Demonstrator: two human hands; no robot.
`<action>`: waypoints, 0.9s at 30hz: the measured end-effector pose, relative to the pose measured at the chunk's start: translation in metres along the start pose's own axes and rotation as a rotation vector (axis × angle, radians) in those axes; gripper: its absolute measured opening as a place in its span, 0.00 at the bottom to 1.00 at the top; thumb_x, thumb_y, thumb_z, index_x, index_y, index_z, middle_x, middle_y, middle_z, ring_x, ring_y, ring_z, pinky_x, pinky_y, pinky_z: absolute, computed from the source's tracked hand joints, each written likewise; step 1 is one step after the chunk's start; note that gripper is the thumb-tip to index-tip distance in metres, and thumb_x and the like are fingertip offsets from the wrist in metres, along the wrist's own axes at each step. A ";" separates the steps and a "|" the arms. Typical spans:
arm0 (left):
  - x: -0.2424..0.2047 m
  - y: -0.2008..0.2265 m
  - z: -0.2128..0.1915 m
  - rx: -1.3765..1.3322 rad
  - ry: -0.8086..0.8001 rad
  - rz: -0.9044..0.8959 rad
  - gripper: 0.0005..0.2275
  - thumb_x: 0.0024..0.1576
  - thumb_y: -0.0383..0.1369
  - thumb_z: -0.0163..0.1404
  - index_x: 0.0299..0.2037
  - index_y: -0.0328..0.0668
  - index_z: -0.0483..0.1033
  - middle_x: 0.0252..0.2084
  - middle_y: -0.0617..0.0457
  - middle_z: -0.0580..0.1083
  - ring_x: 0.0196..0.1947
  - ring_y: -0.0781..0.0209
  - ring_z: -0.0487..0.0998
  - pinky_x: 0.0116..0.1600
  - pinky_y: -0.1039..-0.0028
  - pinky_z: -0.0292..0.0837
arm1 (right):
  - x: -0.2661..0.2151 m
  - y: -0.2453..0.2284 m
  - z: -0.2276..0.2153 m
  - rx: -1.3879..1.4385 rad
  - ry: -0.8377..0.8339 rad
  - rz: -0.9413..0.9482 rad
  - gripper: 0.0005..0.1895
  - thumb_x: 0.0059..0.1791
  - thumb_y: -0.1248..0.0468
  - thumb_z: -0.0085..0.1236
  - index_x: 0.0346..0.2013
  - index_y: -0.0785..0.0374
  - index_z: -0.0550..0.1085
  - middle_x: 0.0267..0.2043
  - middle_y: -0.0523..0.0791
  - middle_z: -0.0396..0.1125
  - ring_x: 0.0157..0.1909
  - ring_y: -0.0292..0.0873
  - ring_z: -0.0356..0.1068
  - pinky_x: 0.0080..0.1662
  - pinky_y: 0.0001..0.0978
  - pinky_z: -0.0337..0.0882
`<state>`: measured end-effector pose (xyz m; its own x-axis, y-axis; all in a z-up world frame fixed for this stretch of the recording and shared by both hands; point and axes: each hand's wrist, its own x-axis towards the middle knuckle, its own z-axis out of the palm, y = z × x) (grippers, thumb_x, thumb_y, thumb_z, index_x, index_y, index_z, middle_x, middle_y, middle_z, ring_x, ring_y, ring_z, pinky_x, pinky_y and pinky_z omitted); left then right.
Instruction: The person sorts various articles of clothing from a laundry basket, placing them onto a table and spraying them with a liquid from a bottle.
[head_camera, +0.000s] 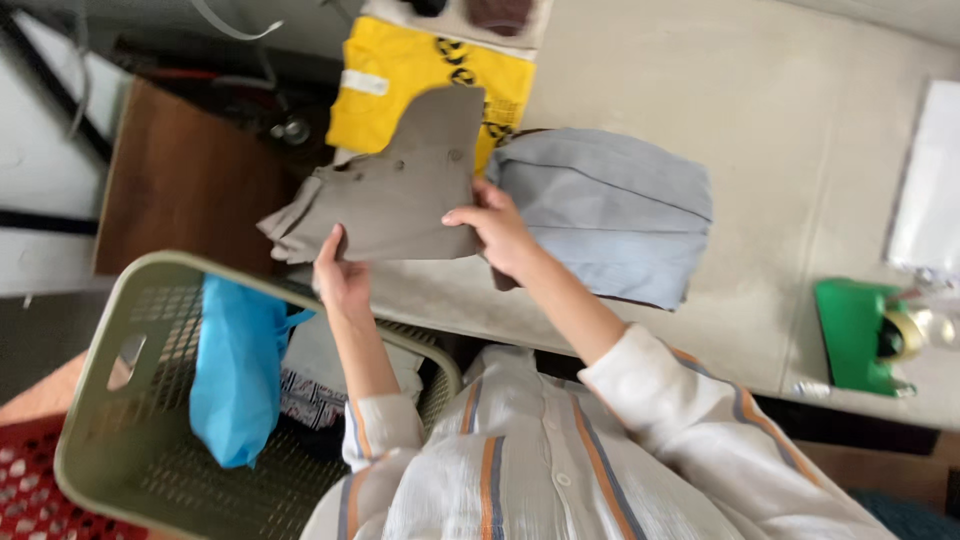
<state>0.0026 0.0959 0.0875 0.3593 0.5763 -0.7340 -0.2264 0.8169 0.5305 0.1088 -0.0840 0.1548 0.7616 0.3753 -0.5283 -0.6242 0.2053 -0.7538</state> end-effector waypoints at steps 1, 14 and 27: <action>-0.020 -0.001 0.010 -0.032 -0.062 0.019 0.08 0.45 0.27 0.63 0.28 0.38 0.75 0.29 0.55 0.75 0.33 0.67 0.74 0.43 0.82 0.67 | -0.012 -0.020 -0.005 -0.017 -0.025 -0.078 0.29 0.28 0.76 0.63 0.44 0.64 0.72 0.41 0.47 0.66 0.43 0.46 0.64 0.43 0.33 0.64; -0.055 -0.253 -0.020 0.470 -0.460 -0.368 0.26 0.54 0.27 0.55 0.60 0.32 0.58 0.57 0.35 0.65 0.55 0.40 0.68 0.60 0.54 0.65 | -0.073 0.003 -0.356 -0.156 0.540 0.013 0.42 0.46 0.53 0.61 0.65 0.65 0.49 0.65 0.53 0.47 0.67 0.51 0.47 0.62 0.49 0.50; -0.109 -0.188 0.026 0.570 -0.364 -0.203 0.30 0.57 0.27 0.50 0.63 0.26 0.43 0.63 0.27 0.50 0.62 0.32 0.55 0.66 0.46 0.53 | -0.077 0.022 -0.341 -0.217 0.681 -0.215 0.14 0.44 0.62 0.61 0.41 0.59 0.70 0.36 0.43 0.67 0.38 0.37 0.66 0.36 0.27 0.69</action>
<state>0.0292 -0.1208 0.0788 0.6465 0.2877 -0.7066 0.3513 0.7099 0.6105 0.0952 -0.4166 0.0456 0.8464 -0.3109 -0.4323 -0.4544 0.0013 -0.8908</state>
